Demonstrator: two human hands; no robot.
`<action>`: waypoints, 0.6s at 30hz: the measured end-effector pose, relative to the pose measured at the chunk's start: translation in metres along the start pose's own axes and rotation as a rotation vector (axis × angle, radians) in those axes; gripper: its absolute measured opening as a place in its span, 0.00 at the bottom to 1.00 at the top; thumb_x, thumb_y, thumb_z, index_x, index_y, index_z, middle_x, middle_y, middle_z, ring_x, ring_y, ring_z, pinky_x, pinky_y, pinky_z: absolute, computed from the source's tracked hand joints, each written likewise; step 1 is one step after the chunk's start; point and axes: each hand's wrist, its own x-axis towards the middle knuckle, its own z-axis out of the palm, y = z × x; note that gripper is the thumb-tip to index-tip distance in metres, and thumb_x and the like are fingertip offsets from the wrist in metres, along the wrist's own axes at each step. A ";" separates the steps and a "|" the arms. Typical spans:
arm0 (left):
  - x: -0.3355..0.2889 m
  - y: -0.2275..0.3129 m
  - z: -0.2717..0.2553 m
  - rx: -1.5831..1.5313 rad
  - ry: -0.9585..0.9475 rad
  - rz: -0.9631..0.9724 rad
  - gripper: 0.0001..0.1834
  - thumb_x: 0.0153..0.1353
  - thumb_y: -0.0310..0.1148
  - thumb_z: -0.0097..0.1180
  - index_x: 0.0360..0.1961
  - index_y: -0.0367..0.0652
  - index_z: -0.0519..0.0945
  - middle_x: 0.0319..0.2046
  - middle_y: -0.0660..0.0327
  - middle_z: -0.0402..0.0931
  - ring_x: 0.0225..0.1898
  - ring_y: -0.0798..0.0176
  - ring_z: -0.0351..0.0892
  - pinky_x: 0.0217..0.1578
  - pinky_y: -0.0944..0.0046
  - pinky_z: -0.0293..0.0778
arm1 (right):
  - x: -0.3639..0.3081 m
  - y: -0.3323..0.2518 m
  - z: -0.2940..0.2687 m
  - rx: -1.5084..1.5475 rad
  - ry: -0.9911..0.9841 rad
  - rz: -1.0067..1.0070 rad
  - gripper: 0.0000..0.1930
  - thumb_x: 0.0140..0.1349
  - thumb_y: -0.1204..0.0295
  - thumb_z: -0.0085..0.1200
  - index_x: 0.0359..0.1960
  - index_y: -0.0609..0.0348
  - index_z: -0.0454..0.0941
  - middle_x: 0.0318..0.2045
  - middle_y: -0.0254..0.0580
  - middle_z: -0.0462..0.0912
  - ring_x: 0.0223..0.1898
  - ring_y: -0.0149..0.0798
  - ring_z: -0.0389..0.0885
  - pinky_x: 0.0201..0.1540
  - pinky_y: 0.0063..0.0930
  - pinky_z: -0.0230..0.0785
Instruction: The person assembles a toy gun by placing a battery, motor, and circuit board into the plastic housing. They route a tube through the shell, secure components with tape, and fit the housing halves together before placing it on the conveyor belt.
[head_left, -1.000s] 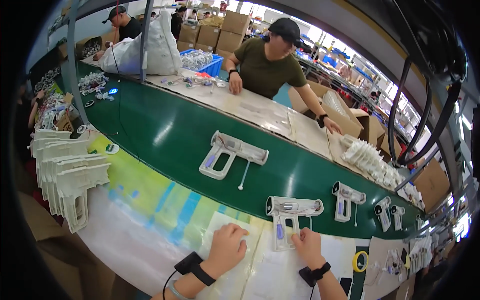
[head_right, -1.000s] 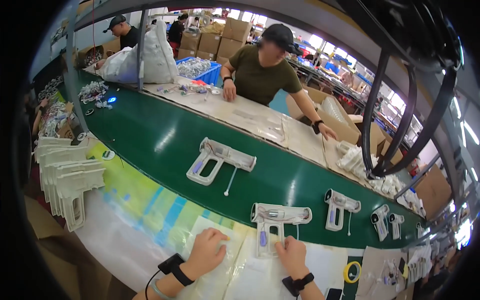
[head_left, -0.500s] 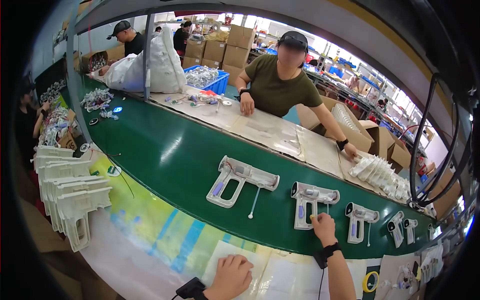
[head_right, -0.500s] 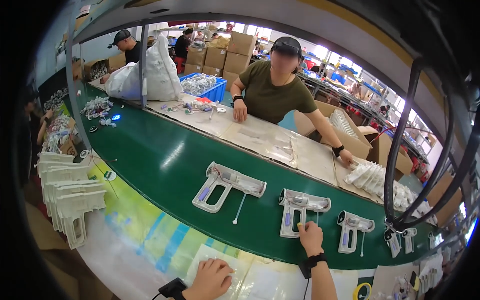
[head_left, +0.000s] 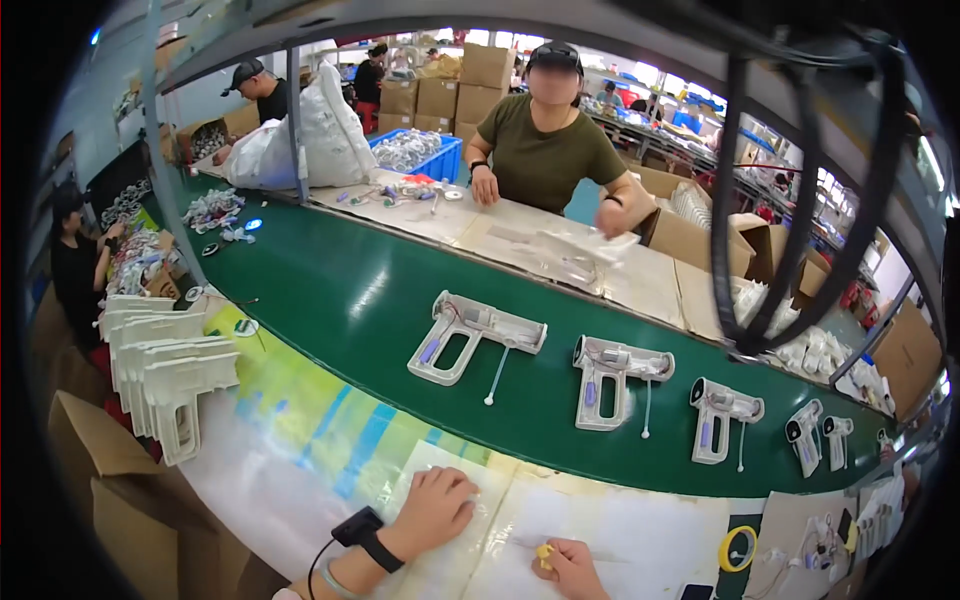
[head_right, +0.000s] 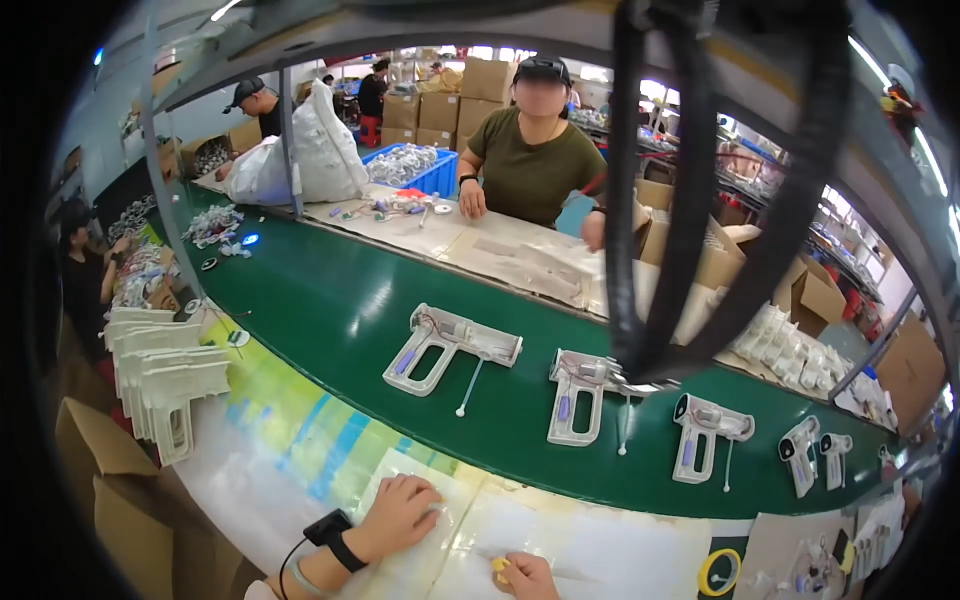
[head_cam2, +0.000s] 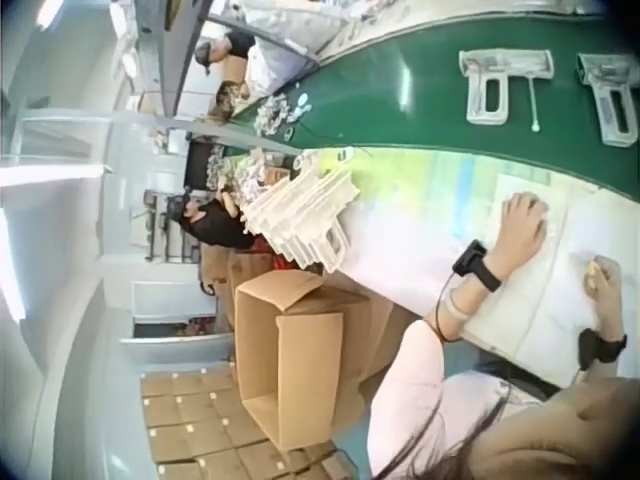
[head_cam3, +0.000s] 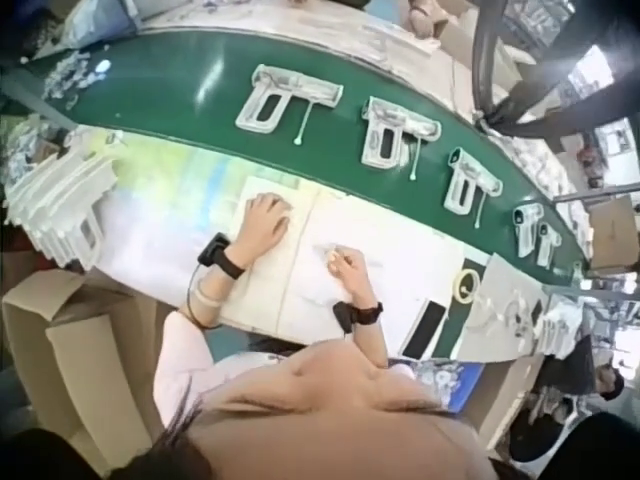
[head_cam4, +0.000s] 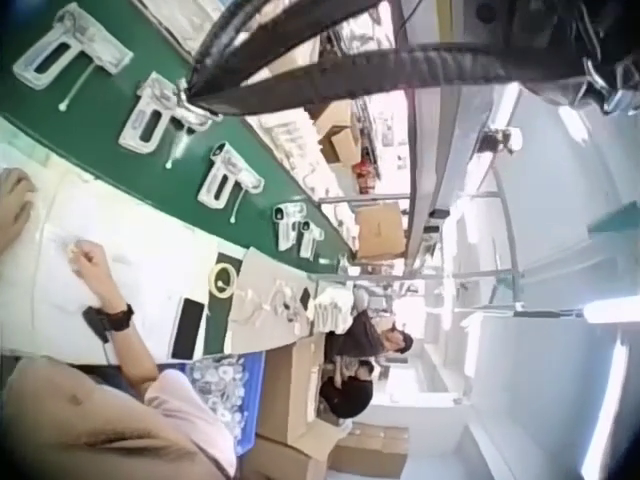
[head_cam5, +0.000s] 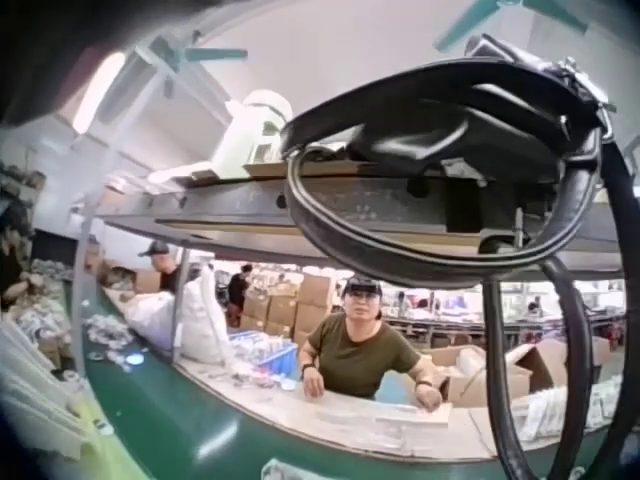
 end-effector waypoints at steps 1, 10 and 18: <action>-0.002 -0.006 -0.002 0.009 -0.011 0.008 0.13 0.53 0.33 0.60 0.41 0.48 0.79 0.40 0.61 0.72 0.45 0.55 0.72 0.47 0.54 0.63 | 0.007 -0.005 0.005 0.060 -0.016 0.023 0.11 0.71 0.71 0.48 0.29 0.59 0.73 0.19 0.25 0.66 0.19 0.23 0.59 0.22 0.19 0.51; -0.001 -0.072 -0.022 -0.187 0.048 -0.113 0.09 0.54 0.32 0.58 0.36 0.42 0.79 0.37 0.52 0.75 0.43 0.47 0.74 0.43 0.51 0.72 | 0.020 0.019 0.029 0.003 -0.122 0.008 0.07 0.69 0.71 0.52 0.34 0.61 0.77 0.18 0.26 0.70 0.19 0.22 0.64 0.22 0.17 0.55; -0.055 -0.182 -0.235 1.266 0.572 -0.642 0.21 0.52 0.31 0.57 0.49 0.44 0.75 0.54 0.54 0.71 0.55 0.51 0.71 0.49 0.48 0.70 | 0.016 0.010 0.033 -0.182 -0.114 -0.215 0.08 0.66 0.71 0.56 0.29 0.61 0.79 0.17 0.26 0.71 0.18 0.21 0.63 0.20 0.18 0.54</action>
